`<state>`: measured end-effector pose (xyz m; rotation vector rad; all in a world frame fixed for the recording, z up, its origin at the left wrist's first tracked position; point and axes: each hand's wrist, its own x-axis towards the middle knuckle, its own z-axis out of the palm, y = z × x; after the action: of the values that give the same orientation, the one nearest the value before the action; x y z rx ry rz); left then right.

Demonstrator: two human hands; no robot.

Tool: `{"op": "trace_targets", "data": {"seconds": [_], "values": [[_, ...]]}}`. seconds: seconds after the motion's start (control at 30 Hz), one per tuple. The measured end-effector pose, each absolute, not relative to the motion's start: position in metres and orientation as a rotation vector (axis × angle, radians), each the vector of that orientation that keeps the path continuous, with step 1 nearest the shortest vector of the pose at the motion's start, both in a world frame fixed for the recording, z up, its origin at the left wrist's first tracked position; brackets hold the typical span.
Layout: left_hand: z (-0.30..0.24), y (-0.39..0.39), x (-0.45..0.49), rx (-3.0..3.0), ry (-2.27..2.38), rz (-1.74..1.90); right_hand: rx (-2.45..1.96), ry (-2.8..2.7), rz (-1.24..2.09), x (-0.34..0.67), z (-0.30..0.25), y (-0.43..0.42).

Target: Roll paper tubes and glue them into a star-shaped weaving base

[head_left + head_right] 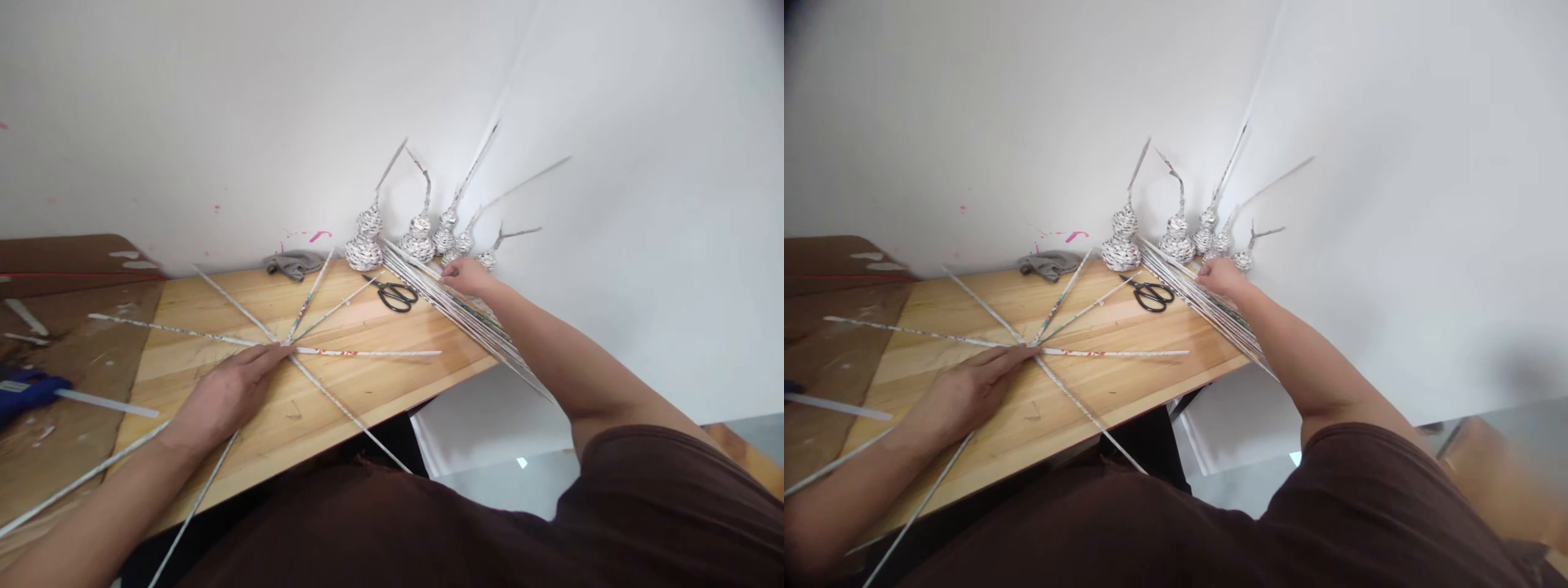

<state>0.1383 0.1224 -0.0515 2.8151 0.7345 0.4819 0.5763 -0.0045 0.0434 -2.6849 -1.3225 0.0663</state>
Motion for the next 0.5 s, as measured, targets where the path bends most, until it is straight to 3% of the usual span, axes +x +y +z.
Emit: {"op": "trace_targets", "data": {"seconds": [0.5], "values": [[-0.053,0.121,0.138,2.792,0.719,0.538,-2.896,-1.620,0.012,0.547,0.030,-0.036]]}}
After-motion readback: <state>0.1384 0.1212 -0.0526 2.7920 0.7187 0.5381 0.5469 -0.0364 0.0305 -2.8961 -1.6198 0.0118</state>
